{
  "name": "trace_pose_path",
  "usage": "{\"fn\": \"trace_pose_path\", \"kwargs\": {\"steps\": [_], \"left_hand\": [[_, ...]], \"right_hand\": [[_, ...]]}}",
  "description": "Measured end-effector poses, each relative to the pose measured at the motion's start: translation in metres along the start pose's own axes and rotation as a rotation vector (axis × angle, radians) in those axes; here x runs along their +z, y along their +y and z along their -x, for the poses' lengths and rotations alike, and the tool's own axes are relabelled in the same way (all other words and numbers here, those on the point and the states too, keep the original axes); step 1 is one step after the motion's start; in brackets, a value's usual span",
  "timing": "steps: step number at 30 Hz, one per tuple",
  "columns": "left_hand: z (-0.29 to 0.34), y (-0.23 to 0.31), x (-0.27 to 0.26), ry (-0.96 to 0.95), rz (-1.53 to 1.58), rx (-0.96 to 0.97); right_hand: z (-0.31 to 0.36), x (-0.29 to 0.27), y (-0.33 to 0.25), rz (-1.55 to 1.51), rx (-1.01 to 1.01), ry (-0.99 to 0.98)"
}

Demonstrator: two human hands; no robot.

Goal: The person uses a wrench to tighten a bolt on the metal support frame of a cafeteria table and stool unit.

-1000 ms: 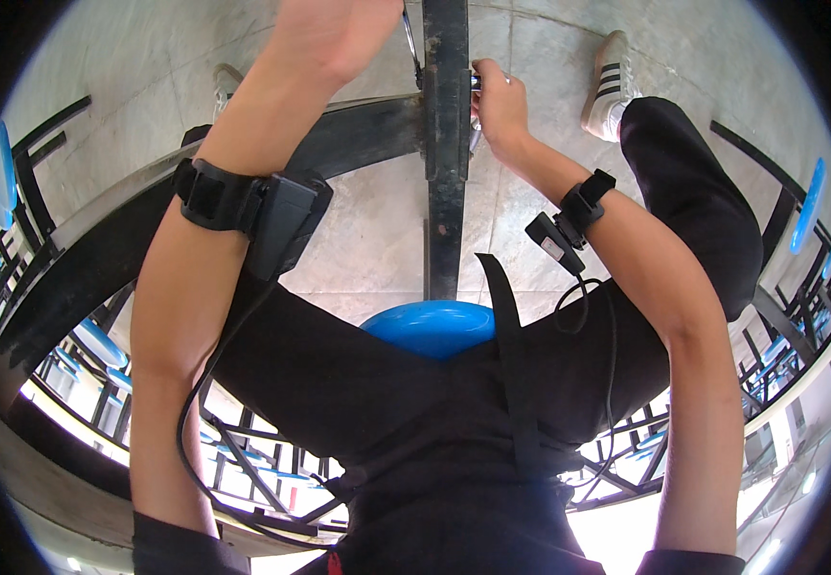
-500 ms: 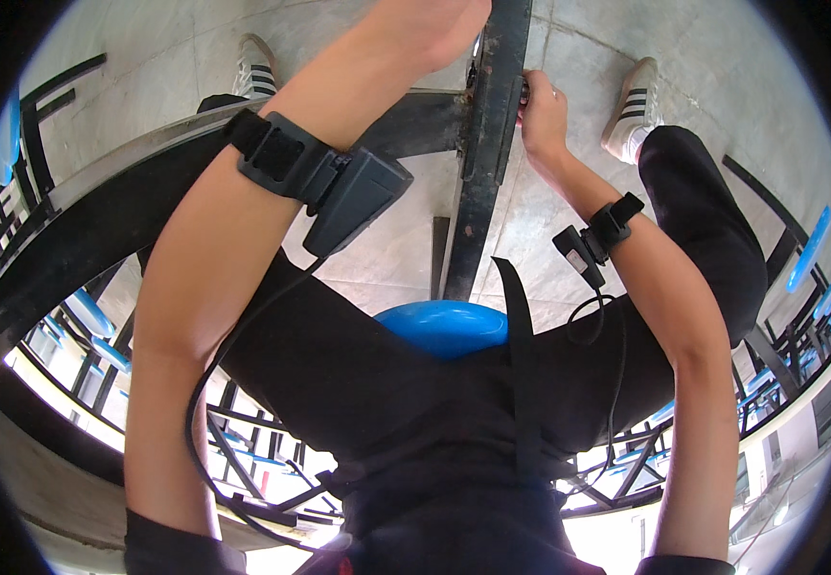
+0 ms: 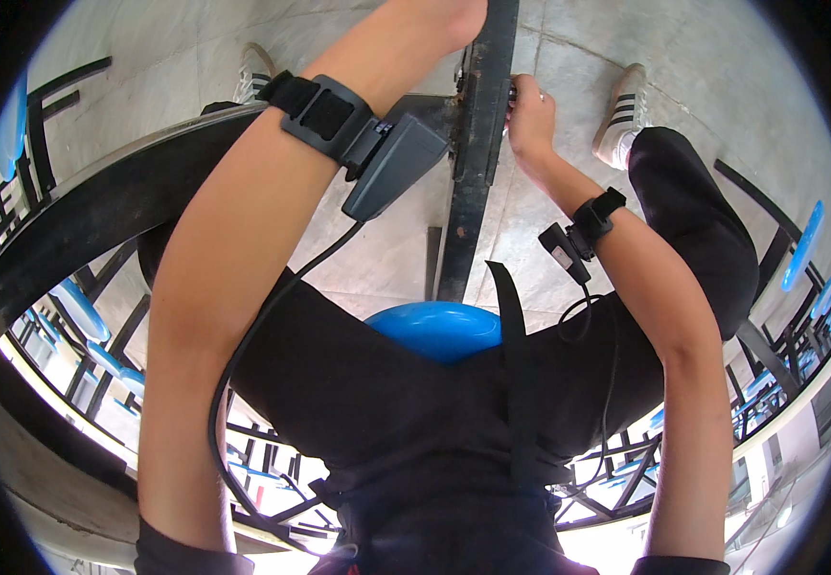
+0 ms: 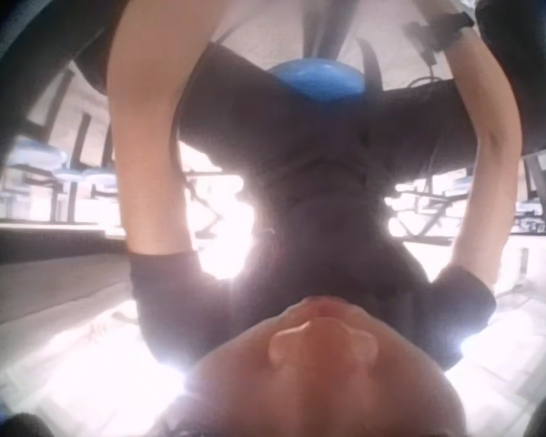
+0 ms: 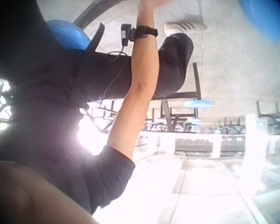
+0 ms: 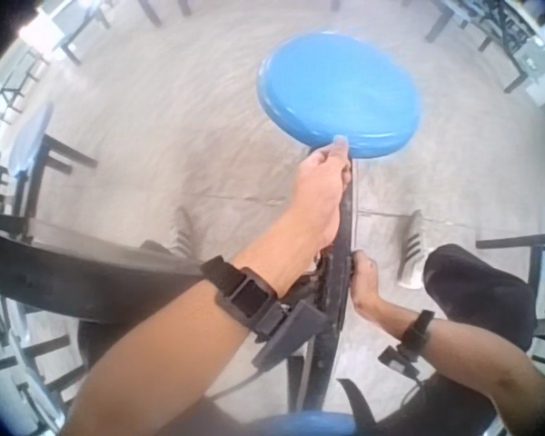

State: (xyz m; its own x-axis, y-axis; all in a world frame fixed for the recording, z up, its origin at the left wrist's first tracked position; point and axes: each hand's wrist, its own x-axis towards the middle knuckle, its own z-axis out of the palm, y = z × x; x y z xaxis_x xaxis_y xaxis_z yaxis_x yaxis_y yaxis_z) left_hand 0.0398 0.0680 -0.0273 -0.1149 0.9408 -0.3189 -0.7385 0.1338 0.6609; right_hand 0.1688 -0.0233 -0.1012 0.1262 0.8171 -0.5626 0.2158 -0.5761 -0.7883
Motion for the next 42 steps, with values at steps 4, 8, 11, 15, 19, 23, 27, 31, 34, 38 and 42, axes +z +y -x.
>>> {"fn": "trace_pose_path", "kwargs": {"steps": [4,8,11,15,19,23,27,31,34,38,42], "left_hand": [[0.002,0.003,-0.012,-0.107,0.000,-0.058],[0.022,0.014,-0.008,-0.131,0.066,-0.012],[0.032,0.024,-0.010,-0.088,0.212,-0.022],[0.053,0.034,-0.013,-0.054,0.292,-0.039],[0.086,0.028,-0.009,0.085,0.125,-0.107],[0.086,0.027,-0.019,0.131,0.267,-0.103],[0.077,0.026,-0.012,-0.007,0.265,-0.130],[0.069,0.020,0.003,-0.146,0.128,-0.151],[0.068,0.020,0.000,-0.120,0.158,-0.140],[0.069,0.017,-0.004,-0.149,0.147,-0.081],[0.070,0.019,-0.001,-0.070,0.198,-0.090]], "right_hand": [[0.001,0.005,-0.001,-0.021,0.031,0.003],[0.002,0.002,-0.001,-0.031,0.023,0.012],[-0.002,-0.001,0.000,-0.045,0.008,-0.021],[0.004,0.009,-0.004,-0.053,0.053,-0.025],[0.000,0.001,-0.002,-0.055,0.036,-0.032],[-0.001,0.002,0.000,-0.073,0.075,-0.019],[0.001,0.005,0.000,-0.039,-0.020,-0.041],[-0.003,0.001,0.004,-0.057,0.017,-0.021],[-0.002,0.003,0.003,-0.041,0.003,0.015],[0.001,0.006,-0.003,-0.050,0.029,0.001],[0.001,0.004,-0.002,-0.006,0.047,0.025]]}}
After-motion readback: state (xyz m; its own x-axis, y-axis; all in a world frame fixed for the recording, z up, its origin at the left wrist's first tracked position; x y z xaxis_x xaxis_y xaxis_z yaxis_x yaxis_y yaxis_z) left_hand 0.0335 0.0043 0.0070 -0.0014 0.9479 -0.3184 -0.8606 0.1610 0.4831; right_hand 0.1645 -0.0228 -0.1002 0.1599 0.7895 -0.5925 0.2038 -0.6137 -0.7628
